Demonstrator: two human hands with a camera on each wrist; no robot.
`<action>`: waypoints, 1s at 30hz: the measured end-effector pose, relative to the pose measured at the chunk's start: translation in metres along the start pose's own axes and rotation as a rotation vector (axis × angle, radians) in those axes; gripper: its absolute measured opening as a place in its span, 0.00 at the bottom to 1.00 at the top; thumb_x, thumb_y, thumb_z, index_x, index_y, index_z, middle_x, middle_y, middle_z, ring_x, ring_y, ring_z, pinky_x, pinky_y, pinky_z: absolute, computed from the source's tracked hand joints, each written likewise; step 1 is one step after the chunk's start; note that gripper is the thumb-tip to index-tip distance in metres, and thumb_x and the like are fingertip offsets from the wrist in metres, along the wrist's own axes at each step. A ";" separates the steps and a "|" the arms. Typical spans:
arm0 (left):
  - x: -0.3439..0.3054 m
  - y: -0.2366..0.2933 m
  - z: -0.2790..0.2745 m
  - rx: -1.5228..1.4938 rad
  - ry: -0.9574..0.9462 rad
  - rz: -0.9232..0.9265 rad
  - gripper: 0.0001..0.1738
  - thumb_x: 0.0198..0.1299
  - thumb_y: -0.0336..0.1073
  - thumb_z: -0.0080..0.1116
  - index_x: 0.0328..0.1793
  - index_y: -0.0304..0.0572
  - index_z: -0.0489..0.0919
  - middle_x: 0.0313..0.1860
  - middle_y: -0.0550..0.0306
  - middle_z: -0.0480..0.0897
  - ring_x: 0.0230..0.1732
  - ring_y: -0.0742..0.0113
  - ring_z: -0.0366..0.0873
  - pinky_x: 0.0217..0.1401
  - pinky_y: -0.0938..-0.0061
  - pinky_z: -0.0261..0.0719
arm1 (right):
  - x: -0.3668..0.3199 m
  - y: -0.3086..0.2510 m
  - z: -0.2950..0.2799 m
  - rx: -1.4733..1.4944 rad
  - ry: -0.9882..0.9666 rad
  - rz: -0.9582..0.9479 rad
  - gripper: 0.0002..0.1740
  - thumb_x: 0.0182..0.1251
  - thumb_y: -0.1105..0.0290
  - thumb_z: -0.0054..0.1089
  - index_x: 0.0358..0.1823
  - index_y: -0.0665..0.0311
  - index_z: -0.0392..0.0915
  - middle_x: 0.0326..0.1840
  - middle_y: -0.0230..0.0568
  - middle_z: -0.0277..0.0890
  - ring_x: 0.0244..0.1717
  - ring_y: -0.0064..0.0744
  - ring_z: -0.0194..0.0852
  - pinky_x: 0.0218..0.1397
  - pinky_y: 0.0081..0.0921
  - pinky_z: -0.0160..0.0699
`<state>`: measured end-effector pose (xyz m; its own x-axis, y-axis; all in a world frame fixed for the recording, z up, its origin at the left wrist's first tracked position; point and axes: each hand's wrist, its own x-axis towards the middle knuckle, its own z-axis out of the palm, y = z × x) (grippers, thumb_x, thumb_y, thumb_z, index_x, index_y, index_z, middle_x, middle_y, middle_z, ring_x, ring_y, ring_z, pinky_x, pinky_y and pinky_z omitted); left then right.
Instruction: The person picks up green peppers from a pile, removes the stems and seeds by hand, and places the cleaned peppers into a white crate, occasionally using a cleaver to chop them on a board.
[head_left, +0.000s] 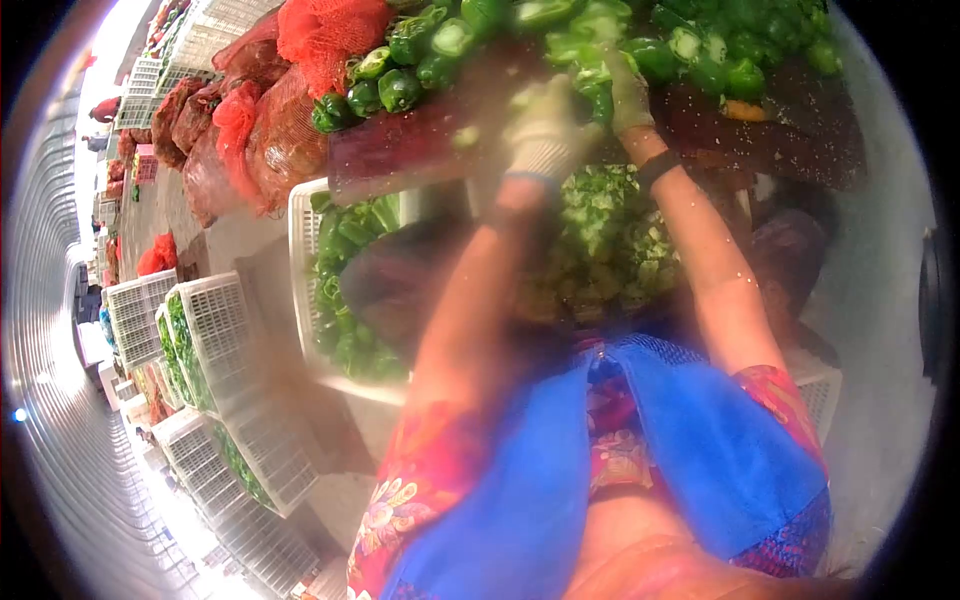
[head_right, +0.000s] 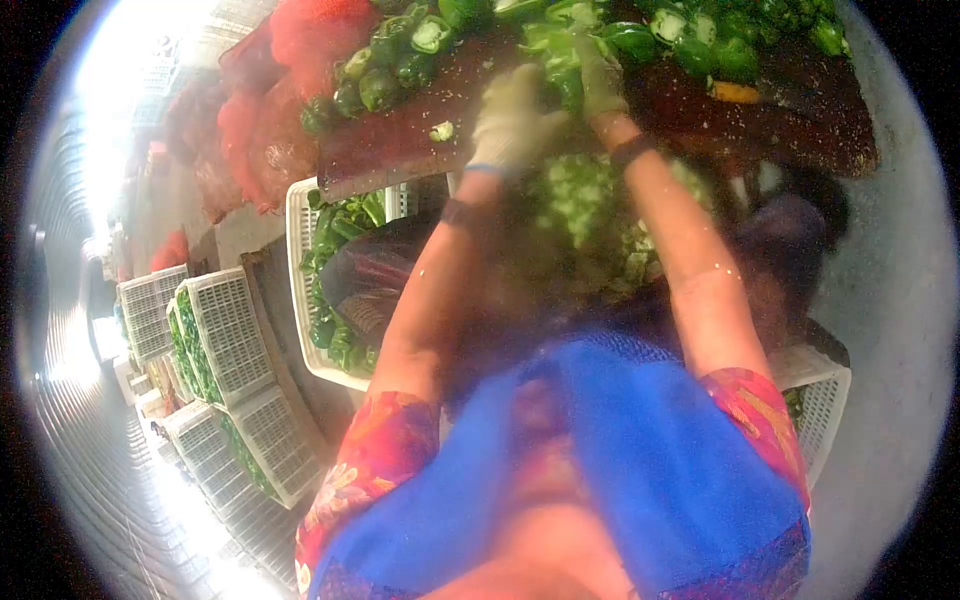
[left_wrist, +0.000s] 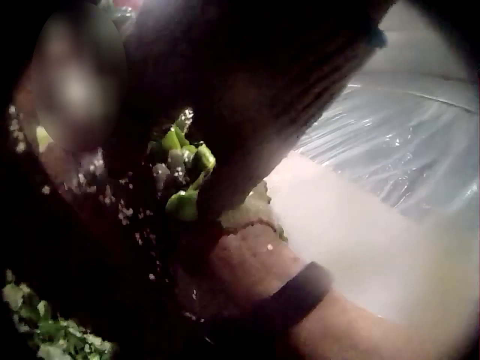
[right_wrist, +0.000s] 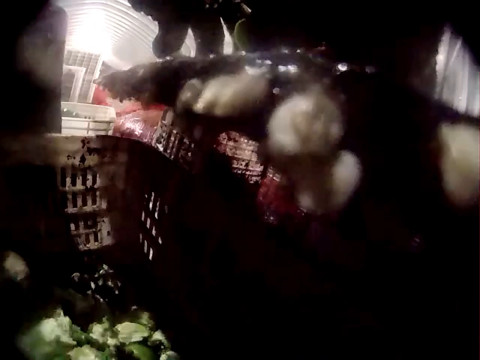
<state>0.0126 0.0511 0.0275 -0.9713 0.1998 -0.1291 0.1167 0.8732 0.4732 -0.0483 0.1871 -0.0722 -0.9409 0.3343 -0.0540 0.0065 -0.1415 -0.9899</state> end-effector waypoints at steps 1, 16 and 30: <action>0.007 -0.009 0.022 -0.184 0.084 0.112 0.42 0.51 0.42 0.67 0.73 0.44 0.63 0.65 0.36 0.72 0.65 0.46 0.73 0.64 0.58 0.74 | 0.008 0.011 -0.001 0.203 0.028 0.014 0.28 0.72 0.46 0.50 0.55 0.64 0.80 0.52 0.41 0.80 0.48 0.34 0.77 0.54 0.33 0.74; 0.013 0.029 0.049 -1.177 0.053 -0.285 0.34 0.51 0.39 0.62 0.67 0.40 0.70 0.48 0.47 0.81 0.43 0.64 0.79 0.45 0.72 0.79 | -0.050 -0.045 -0.028 -0.114 0.090 -0.297 0.21 0.72 0.58 0.57 0.59 0.63 0.78 0.57 0.43 0.79 0.59 0.32 0.75 0.64 0.29 0.72; 0.156 -0.038 0.031 -0.309 -0.289 0.120 0.35 0.50 0.48 0.65 0.61 0.33 0.75 0.52 0.43 0.82 0.51 0.54 0.80 0.52 0.69 0.79 | -0.012 -0.044 -0.048 -0.079 0.275 0.175 0.35 0.63 0.42 0.63 0.57 0.68 0.78 0.48 0.44 0.80 0.48 0.35 0.79 0.51 0.31 0.80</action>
<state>-0.1369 0.0629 -0.0378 -0.8516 0.4461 -0.2753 0.1147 0.6711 0.7325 -0.0205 0.2342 -0.0340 -0.7968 0.5515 -0.2469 0.1965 -0.1499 -0.9690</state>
